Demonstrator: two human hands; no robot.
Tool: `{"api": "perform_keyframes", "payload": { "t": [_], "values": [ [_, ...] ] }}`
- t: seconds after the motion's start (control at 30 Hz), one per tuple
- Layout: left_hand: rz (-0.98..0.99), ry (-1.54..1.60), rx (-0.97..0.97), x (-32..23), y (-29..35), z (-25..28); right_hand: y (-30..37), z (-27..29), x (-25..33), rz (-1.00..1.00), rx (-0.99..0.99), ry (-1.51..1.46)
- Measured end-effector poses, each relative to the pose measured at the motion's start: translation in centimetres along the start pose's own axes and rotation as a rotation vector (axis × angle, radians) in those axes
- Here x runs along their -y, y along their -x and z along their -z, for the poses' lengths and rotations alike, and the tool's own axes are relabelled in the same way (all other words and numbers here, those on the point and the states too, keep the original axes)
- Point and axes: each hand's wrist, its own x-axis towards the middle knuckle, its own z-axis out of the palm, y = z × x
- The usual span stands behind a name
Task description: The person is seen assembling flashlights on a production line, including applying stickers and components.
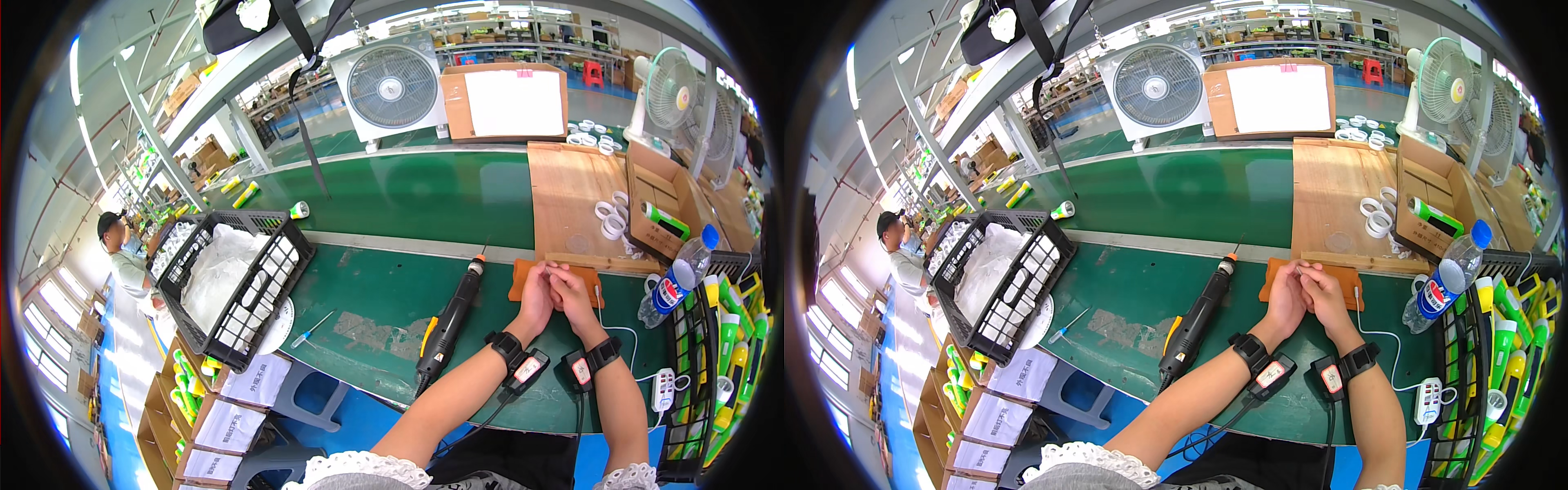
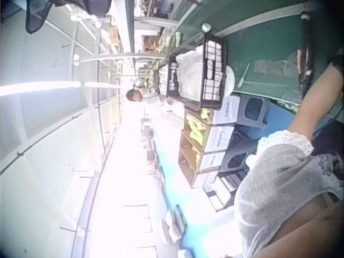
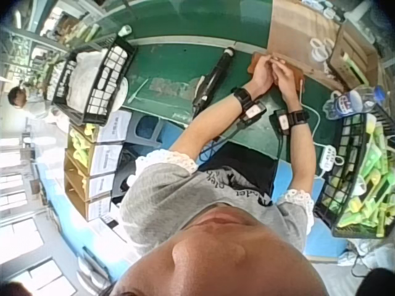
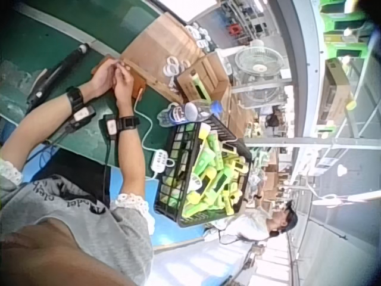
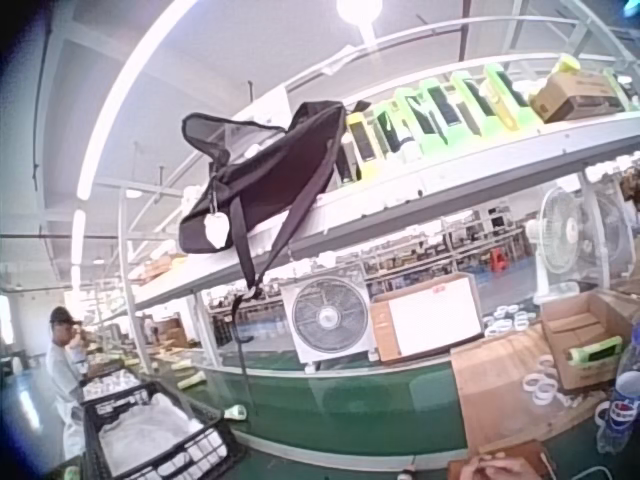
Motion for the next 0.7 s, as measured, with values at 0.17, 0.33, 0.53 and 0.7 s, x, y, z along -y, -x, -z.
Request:
{"api": "perform_keyframes", "payload": {
  "t": [0.17,0.33,0.53,0.7],
  "values": [
    [0.012,-0.009,-0.004,0.03,0.03,0.02,-0.01,-0.02,0.03,-0.005,-0.016,-0.001],
    [0.016,-0.012,-0.009,0.04,0.01,0.07,-0.11,0.14,-0.2,-0.012,-0.006,0.009],
    [0.0,0.017,-0.019,0.21,-0.06,0.24,-0.06,0.11,-0.13,-0.003,0.022,0.03],
    [-0.029,0.04,-0.018,0.47,-0.22,0.43,-0.03,0.2,-0.08,-0.017,0.049,0.032]
  ]
}}
